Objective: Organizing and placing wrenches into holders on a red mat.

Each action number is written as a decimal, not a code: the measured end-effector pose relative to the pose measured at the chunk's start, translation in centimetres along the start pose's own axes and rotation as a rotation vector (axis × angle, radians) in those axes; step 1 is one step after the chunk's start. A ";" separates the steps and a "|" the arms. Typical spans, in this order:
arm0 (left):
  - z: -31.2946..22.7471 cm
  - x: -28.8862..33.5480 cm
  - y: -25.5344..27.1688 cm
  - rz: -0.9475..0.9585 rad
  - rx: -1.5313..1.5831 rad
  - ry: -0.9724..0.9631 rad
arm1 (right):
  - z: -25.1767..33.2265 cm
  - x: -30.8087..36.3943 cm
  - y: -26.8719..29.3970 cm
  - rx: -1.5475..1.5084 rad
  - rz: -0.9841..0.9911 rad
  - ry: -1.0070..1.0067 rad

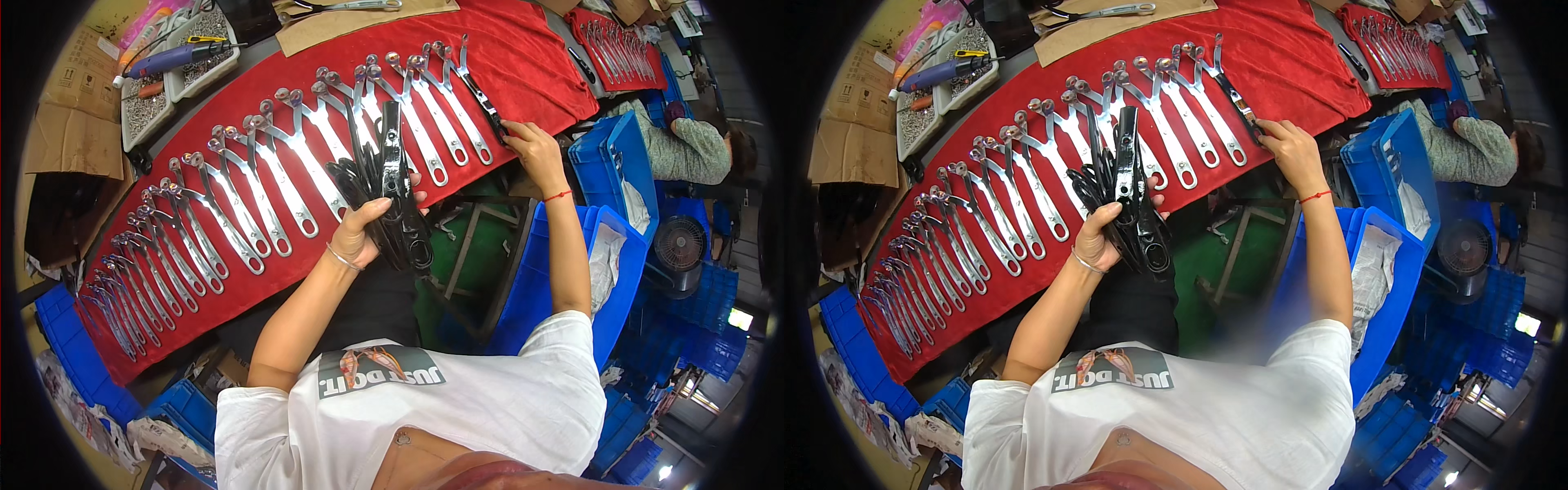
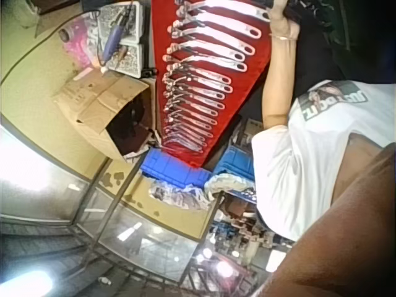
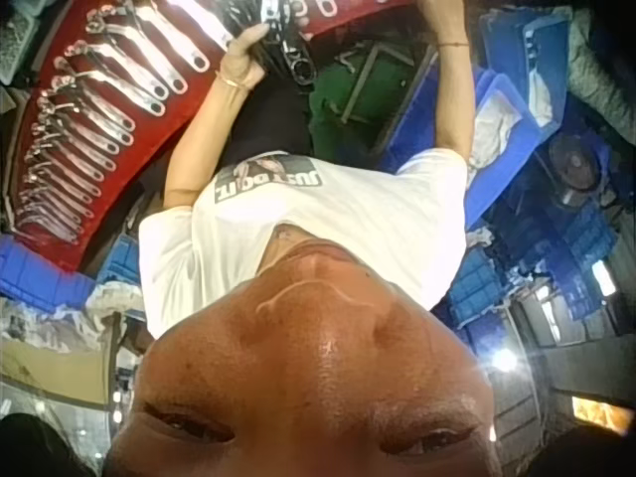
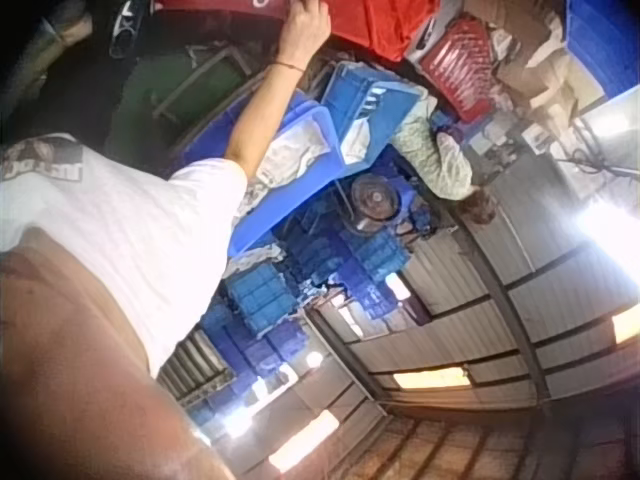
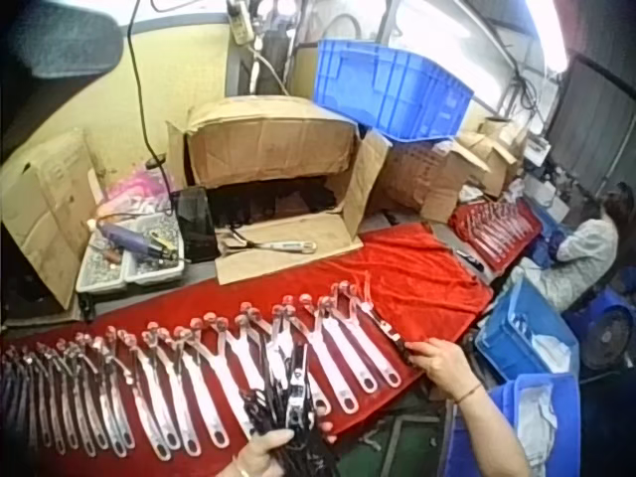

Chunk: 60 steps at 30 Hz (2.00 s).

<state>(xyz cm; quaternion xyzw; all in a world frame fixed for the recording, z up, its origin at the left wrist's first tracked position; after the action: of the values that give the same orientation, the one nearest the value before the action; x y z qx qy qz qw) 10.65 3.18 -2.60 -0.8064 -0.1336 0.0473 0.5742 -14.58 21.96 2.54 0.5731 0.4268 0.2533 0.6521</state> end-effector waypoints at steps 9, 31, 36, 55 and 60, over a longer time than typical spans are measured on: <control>-0.7 -0.7 -0.9 -0.143 -0.123 -0.048 | 6.7 -1.9 4.3 -0.395 -0.058 -0.162; -0.6 -3.1 0.1 -0.073 0.001 -0.038 | 8.6 0.3 4.1 -0.607 -0.124 -0.155; -0.7 -3.0 0.2 -0.106 0.036 -0.028 | 4.0 0.8 0.3 -0.435 0.040 -0.088; -2.8 1.1 0.7 -0.288 0.021 -0.057 | 2.6 1.5 0.3 -0.315 0.053 0.122; -4.4 2.4 2.3 -0.335 -0.094 -0.136 | 2.9 1.6 0.8 -0.201 0.089 0.170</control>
<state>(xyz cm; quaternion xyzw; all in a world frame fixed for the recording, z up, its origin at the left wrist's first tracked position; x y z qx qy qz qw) 14.33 -0.91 -3.10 -0.7938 -0.3068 -0.0010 0.5251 -11.24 21.88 2.80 0.4995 0.4272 0.3712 0.6559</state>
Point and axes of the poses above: each hand's wrist, its own x-axis away from the middle knuckle, its own y-axis out of the back of the hand, z = x × y, the point moved 4 cm from there along -x, towards the middle knuckle, and after that the axes turned 13 degrees about -y, right-handed, at the moved point
